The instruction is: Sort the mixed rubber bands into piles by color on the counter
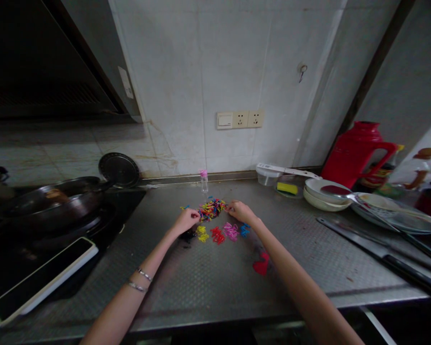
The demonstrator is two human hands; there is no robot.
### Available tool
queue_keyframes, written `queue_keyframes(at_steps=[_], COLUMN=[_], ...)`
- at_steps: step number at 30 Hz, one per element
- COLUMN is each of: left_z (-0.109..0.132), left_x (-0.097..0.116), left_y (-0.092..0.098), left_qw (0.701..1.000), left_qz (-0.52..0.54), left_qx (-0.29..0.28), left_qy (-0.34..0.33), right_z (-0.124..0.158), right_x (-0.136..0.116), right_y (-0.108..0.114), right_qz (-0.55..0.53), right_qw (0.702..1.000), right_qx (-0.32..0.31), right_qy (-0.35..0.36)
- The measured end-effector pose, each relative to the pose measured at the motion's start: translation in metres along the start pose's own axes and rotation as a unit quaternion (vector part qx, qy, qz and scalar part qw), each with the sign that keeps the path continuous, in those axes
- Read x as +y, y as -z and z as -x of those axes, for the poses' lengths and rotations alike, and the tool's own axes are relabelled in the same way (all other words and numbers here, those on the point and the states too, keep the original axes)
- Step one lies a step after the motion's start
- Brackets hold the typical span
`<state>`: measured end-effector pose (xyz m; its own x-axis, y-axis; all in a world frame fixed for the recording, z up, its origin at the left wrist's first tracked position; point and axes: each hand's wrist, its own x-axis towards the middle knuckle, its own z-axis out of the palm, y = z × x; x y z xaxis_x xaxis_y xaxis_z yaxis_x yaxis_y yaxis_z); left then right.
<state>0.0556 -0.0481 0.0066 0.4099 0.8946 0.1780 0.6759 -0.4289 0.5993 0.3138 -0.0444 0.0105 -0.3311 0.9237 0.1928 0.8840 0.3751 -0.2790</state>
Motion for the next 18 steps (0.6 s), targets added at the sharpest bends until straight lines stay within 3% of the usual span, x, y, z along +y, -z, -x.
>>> queue_keyframes(at_steps=[6,12,18], left_z=[-0.002,-0.001,0.002], left_x=[-0.009,-0.012,-0.006], left_y=[0.003,0.003,0.004], left_qw=[0.999,0.994,0.992], left_qz=[-0.009,-0.086,-0.100], left_qx=[0.013,0.019,0.015], left_qy=[0.035,0.057,0.077], right_z=[0.018,0.038,0.040], right_x=[-0.001,-0.012,-0.019], right_y=[0.007,0.009,0.010], right_qz=[-0.065,-0.099,-0.105], right_qw=[0.998,0.994,0.993], right_qx=[0.017,-0.027,-0.046], right_qy=[-0.002,0.029,0.032])
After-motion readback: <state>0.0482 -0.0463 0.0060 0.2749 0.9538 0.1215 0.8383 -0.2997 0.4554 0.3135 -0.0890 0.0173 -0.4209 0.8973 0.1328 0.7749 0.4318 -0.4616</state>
